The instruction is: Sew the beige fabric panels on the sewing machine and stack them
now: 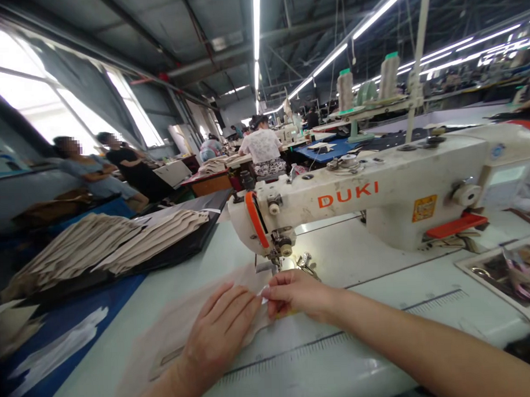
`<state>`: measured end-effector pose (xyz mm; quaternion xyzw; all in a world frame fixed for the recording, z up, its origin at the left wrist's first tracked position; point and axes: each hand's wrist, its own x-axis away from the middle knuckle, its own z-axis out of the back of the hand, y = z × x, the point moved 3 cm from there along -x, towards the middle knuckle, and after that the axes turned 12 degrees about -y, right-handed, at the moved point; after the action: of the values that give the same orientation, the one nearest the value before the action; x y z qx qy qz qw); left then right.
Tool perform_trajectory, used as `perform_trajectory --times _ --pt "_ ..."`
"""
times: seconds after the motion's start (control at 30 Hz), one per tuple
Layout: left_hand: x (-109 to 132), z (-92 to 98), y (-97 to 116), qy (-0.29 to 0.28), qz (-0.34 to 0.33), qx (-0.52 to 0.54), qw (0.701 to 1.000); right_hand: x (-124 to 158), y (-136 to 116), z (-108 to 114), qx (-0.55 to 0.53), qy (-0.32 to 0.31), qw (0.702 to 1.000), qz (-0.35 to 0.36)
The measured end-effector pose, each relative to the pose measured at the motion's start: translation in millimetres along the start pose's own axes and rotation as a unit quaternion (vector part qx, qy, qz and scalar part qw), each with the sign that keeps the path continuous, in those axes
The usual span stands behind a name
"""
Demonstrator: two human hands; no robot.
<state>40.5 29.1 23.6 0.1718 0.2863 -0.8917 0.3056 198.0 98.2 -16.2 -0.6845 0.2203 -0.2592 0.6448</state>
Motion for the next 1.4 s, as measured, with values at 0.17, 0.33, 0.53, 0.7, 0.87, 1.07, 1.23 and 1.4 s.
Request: perform_trajectory --times 0.17,0.33,0.53,0.7,0.87,1.07,1.23,1.4 --pt "-0.6 2.3 -8.7 0.002 -0.022 0.025 0.999 -2.6 0.7 3.8 0.068 0.023 0.997 0.015" --pt "14.1 -7.9 -28.1 -0.022 0.053 0.094 0.994 4.0 -8.7 10.3 0.185 0.078 0.977 0.066" --pt "11.3 -23.2 -39.5 -0.018 0.093 0.161 0.982 20.8 -21.5 -5.5 0.372 0.026 0.913 0.163" --pt "4.6 -37.2 -33.6 -0.063 0.078 0.213 0.972 21.9 -13.5 -25.5 0.574 -0.080 0.790 0.197" --pt "7.0 -47.3 -35.2 -0.187 0.043 0.209 0.959 23.1 -14.2 -28.2 0.618 -0.081 0.768 0.148" --pt "-1.3 -49.5 -32.1 -0.237 -0.026 0.133 0.962 24.7 -15.9 -30.0 0.620 -0.084 0.769 0.131" --pt "-4.9 -51.0 -29.0 -0.179 -0.011 0.141 0.974 22.3 -13.1 -29.7 0.624 -0.085 0.767 0.125" --pt "-0.8 -58.3 -31.9 -0.141 0.002 0.170 0.975 20.2 -12.1 -30.1 0.635 -0.079 0.759 0.116"
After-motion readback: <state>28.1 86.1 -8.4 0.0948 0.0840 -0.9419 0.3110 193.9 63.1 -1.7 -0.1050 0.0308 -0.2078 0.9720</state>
